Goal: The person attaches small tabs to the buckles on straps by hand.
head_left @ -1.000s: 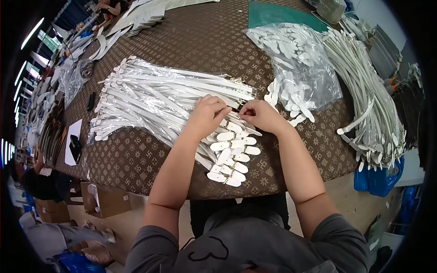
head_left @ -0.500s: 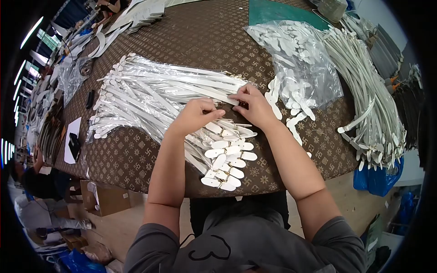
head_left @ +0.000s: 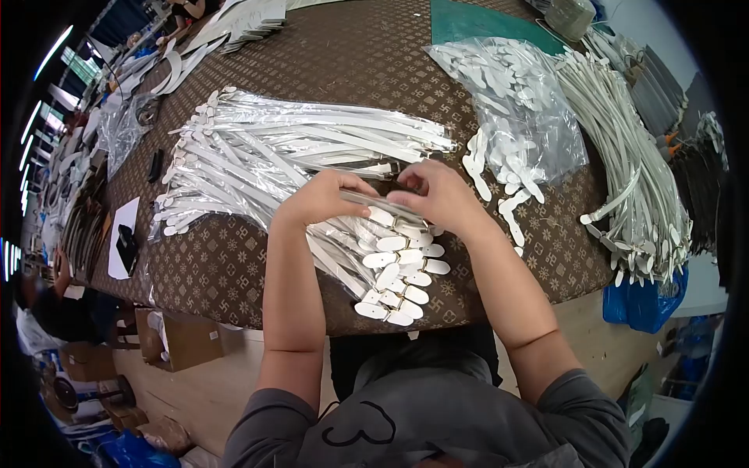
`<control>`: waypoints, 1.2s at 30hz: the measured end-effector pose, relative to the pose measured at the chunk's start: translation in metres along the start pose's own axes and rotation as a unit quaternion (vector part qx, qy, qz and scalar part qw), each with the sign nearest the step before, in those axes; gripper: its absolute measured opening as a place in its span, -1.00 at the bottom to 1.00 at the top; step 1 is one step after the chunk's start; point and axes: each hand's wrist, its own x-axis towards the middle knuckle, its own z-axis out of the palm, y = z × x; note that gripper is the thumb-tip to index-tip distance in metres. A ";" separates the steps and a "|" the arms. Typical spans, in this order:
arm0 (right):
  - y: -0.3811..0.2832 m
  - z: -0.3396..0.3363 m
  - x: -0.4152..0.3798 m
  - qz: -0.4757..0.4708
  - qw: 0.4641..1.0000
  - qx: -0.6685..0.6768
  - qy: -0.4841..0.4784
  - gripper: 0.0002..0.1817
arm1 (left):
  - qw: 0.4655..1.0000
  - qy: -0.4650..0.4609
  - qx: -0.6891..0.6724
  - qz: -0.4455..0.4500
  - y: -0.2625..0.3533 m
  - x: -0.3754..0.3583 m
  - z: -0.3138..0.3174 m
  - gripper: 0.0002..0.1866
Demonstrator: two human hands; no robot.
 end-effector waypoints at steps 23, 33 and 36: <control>-0.037 0.085 -0.113 -0.231 0.951 -0.183 0.092 -0.42 | 0.974 0.188 0.064 -0.109 -0.023 0.004 -0.016 -0.60; 0.028 0.030 -0.023 -0.115 0.971 -0.135 0.163 -0.74 | 0.991 0.050 0.116 -0.036 -0.016 0.002 -0.011 -0.78; 0.035 0.030 0.004 -0.091 0.978 -0.144 0.118 -0.78 | 0.997 0.007 0.071 0.039 -0.016 0.005 -0.004 -0.76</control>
